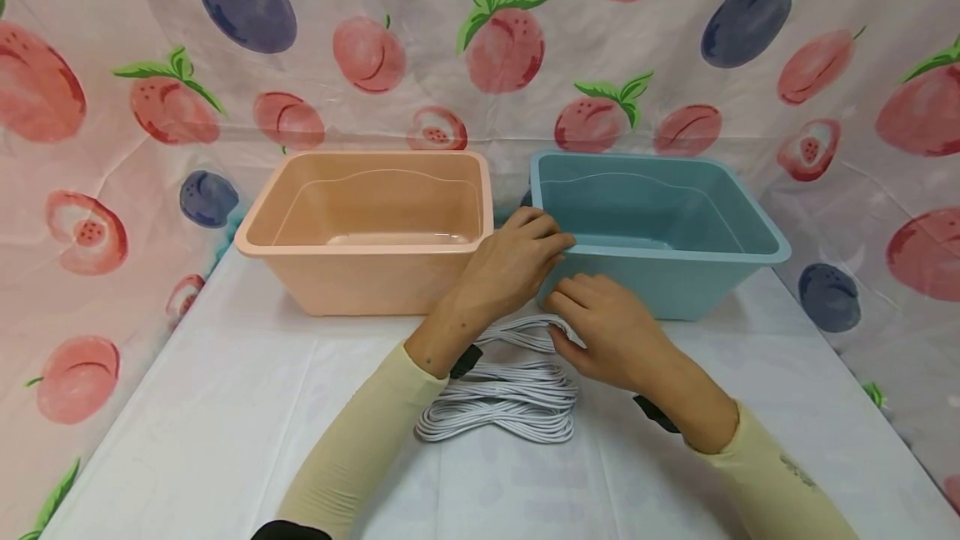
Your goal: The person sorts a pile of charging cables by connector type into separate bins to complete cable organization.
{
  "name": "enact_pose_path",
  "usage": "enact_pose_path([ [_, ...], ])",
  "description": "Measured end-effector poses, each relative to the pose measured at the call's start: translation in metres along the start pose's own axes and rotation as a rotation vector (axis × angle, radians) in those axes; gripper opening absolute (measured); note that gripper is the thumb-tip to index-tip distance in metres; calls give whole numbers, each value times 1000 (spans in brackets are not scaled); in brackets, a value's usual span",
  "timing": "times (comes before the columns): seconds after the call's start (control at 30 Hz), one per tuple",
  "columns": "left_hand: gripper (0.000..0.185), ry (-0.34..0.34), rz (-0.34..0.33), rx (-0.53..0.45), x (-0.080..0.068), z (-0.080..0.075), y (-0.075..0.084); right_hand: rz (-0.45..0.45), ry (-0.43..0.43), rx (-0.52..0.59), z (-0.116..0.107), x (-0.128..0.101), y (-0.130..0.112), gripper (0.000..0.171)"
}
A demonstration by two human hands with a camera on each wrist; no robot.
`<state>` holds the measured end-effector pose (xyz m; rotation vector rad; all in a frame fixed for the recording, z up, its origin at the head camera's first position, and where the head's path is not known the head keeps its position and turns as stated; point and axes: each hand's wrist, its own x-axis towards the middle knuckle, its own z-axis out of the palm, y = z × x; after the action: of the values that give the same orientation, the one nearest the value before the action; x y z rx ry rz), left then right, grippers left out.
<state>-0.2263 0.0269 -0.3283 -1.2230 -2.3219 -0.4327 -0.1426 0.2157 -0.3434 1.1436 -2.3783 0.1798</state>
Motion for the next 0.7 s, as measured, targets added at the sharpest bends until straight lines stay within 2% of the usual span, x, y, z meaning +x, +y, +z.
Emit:
enact_pose_path([
  [0.2, 25, 5, 7, -3, 0, 0, 0, -3, -37, 6, 8, 2, -7, 26],
  [0.7, 26, -2, 1, -17, -1, 1, 0, -33, -52, 49, 30, 2, -16, 32],
])
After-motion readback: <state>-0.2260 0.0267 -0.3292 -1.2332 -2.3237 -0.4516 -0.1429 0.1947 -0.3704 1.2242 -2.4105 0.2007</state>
